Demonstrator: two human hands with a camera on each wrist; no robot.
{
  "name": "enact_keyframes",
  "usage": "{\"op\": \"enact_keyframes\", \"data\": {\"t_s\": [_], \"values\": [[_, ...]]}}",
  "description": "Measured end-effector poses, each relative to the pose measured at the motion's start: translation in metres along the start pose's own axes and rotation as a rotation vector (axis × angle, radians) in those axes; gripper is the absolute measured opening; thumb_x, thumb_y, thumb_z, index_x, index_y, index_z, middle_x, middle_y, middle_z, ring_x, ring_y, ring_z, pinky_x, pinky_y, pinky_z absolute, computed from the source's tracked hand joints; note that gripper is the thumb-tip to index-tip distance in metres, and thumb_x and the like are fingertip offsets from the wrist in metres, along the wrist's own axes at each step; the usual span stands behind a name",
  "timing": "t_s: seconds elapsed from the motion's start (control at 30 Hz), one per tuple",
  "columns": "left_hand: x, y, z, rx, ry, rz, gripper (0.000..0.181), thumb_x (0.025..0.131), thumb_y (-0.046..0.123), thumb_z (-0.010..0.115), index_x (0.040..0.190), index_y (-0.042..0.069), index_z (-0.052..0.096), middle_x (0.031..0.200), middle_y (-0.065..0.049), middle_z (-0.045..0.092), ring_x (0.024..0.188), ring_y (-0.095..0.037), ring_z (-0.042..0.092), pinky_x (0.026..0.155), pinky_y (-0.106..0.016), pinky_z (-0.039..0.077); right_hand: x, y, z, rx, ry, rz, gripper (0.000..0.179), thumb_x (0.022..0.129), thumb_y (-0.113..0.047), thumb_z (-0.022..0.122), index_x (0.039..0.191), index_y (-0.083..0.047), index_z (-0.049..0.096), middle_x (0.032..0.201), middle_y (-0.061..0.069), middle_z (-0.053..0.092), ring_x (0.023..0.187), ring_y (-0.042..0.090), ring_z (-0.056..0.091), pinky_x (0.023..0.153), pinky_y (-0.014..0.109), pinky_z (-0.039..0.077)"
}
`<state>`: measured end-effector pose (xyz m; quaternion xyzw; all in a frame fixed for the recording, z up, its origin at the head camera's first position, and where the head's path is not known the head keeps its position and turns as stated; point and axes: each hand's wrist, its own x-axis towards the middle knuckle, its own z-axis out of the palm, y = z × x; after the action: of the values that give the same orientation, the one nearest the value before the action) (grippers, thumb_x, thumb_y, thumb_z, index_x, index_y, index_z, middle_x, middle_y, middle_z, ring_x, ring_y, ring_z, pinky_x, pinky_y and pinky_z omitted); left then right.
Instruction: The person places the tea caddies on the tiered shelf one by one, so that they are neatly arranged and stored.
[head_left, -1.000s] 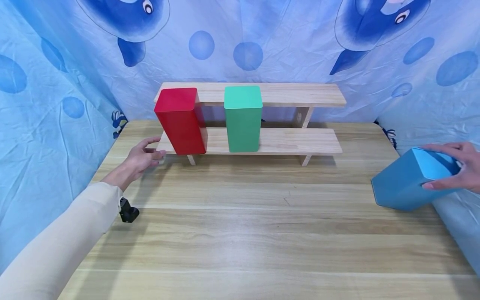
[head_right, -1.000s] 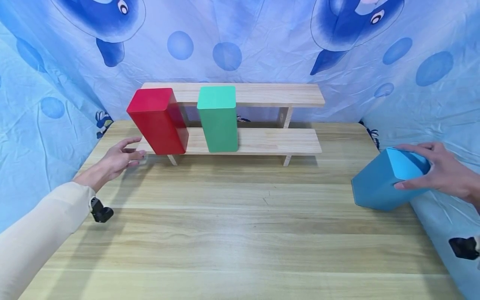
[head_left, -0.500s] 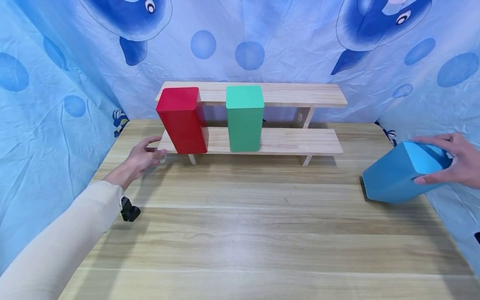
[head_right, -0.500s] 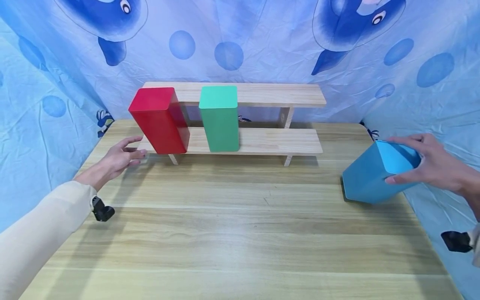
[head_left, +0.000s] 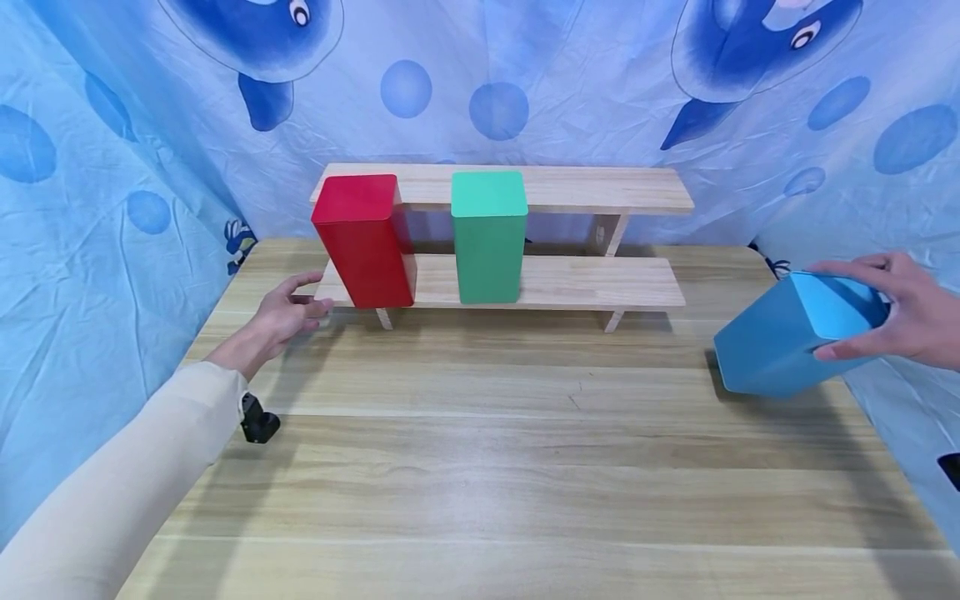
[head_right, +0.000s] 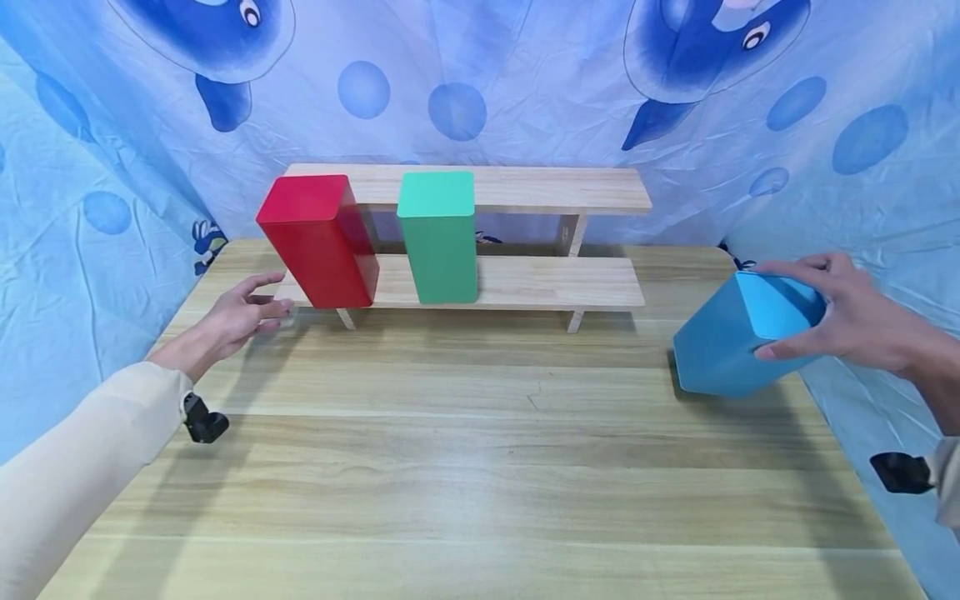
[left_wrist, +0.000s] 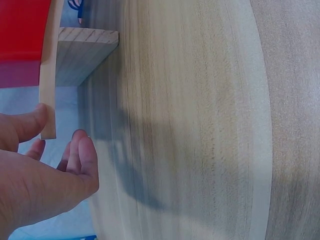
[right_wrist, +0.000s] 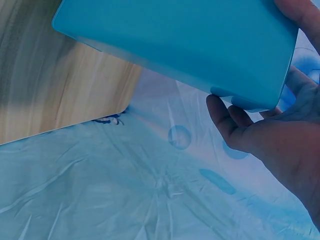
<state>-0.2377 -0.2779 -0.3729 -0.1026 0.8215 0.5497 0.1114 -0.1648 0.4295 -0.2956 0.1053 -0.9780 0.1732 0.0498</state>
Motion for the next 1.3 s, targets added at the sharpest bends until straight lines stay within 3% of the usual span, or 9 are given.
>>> {"op": "enact_keyframes", "data": {"t_s": [0.37,0.83,1.07,1.3], "values": [[-0.001,-0.001,-0.002,0.011,-0.008,0.018,0.071,0.096,0.023,0.059,0.155,0.017,0.019,0.123,-0.010,0.043,0.103,-0.014,0.058,0.104,-0.044,0.043,0.009,-0.018,-0.012,0.051,-0.031,0.013,0.101,0.060,-0.012,0.092,0.142,0.004,0.035,0.132,0.038,0.015,0.110,0.058,0.018,0.061,0.073,0.033],[0.001,-0.002,-0.001,-0.004,-0.004,0.005,0.073,0.095,0.023,0.061,0.155,0.019,0.019,0.118,-0.008,0.043,0.102,-0.015,0.057,0.104,-0.046,0.042,0.030,-0.038,-0.024,0.003,-0.094,0.024,0.101,0.062,-0.016,0.091,0.143,0.001,0.034,0.131,0.038,0.014,0.103,0.061,0.022,0.058,0.071,0.041],[0.001,-0.002,-0.001,0.030,0.000,0.012,0.073,0.096,0.024,0.060,0.155,0.018,0.019,0.118,-0.008,0.043,0.097,-0.009,0.059,0.103,-0.042,0.044,0.037,-0.046,-0.031,0.043,-0.071,0.020,0.103,0.066,-0.015,0.089,0.149,-0.004,0.029,0.134,0.036,0.010,0.109,0.061,0.018,0.065,0.076,0.034],[0.003,-0.003,0.000,0.027,0.004,0.004,0.073,0.095,0.025,0.061,0.155,0.019,0.019,0.121,-0.010,0.042,0.109,-0.023,0.055,0.104,-0.045,0.042,0.053,-0.060,-0.043,0.049,-0.066,0.032,0.101,0.072,-0.018,0.086,0.152,-0.008,0.024,0.138,0.033,0.008,0.111,0.062,0.017,0.072,0.080,0.030]]}}
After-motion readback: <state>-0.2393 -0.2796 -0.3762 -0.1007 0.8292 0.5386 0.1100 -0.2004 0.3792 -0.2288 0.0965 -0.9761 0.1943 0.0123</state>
